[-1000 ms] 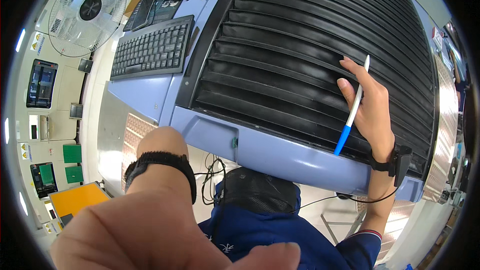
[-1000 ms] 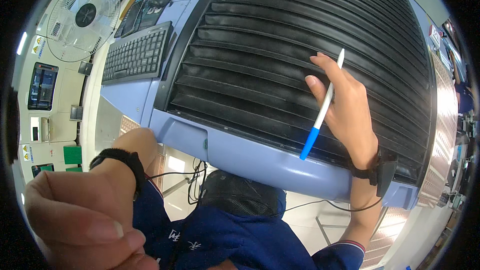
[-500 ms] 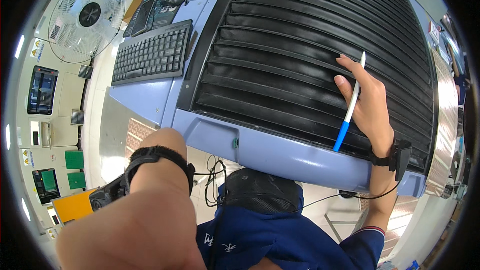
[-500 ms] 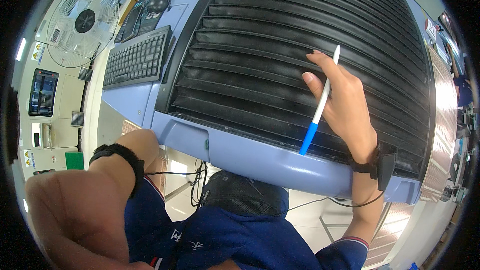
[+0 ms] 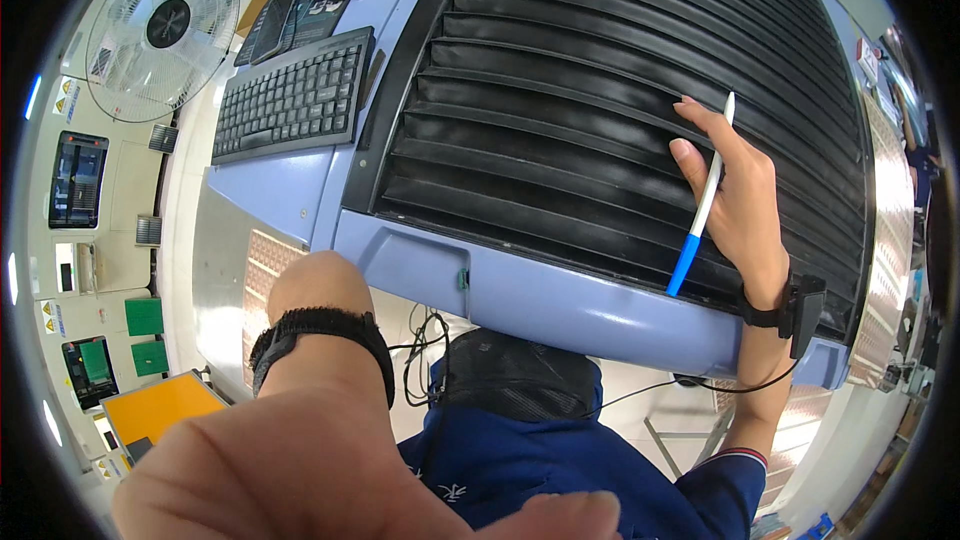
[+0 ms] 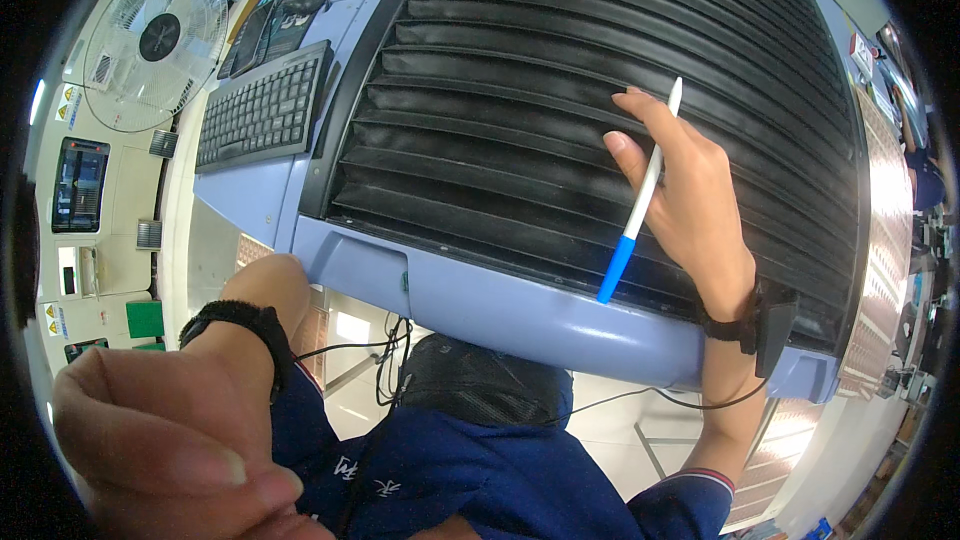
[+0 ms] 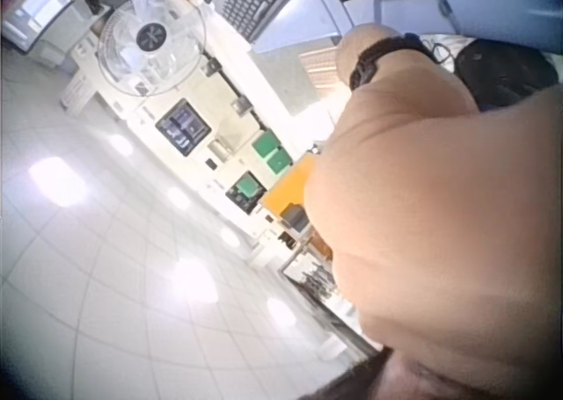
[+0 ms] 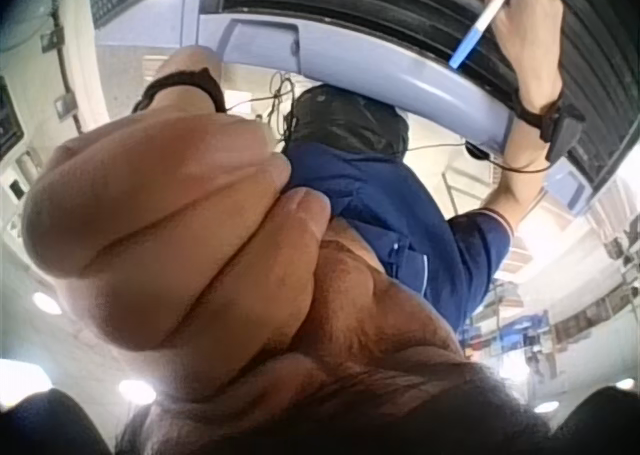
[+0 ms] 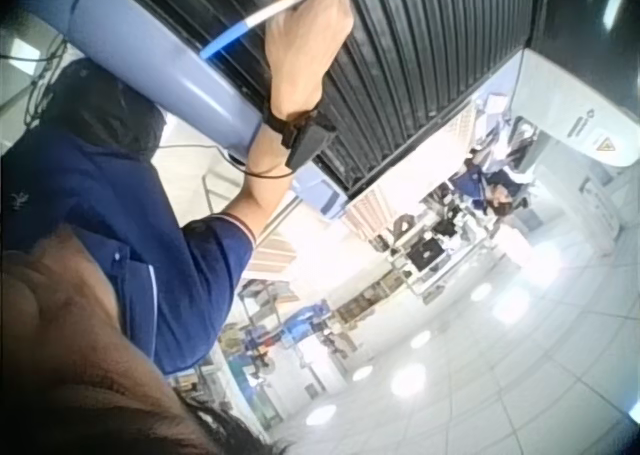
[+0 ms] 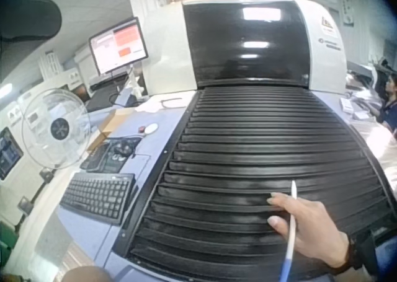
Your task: Inspecting and marking metal PCB panels on an industrial conveyor machine.
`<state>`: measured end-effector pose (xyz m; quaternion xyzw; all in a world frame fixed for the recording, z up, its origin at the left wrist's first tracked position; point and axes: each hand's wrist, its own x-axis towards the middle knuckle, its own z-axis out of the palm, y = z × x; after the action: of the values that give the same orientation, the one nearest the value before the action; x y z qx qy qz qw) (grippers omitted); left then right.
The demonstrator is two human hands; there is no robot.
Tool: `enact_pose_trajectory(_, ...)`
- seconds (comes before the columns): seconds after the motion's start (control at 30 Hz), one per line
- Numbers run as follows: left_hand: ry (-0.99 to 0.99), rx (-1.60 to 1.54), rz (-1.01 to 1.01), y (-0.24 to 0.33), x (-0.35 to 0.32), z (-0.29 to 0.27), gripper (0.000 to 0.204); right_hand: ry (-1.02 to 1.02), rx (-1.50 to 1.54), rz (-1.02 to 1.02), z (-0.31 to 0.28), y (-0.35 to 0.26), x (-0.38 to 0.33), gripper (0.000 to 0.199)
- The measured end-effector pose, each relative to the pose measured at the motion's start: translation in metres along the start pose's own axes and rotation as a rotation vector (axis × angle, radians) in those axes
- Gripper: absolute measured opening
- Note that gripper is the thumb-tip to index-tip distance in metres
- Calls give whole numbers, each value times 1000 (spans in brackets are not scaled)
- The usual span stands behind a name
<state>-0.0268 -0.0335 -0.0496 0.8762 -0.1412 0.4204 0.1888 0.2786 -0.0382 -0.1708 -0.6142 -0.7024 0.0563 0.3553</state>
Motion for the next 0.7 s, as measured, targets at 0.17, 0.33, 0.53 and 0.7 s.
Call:
enact_pose_trajectory(0.17, 7, 15, 12, 2, 1, -1, 11, 9, -17, -12, -2, 1, 1, 33)
enact_pose_trajectory(0.33, 9, 38, 8, 1, 2, -3, 11, 16, 5, -5, -3, 1, 3, 33)
enact_pose_trajectory(0.53, 12, 18, 23, 0, 4, 6, 11, 37, -8, -1, -5, 5, 0, 33)
enact_pose_trajectory(0.7, 28, 48, 9, 12, -7, 8, 11, 29, -5, 11, -2, -1, 4, 32)
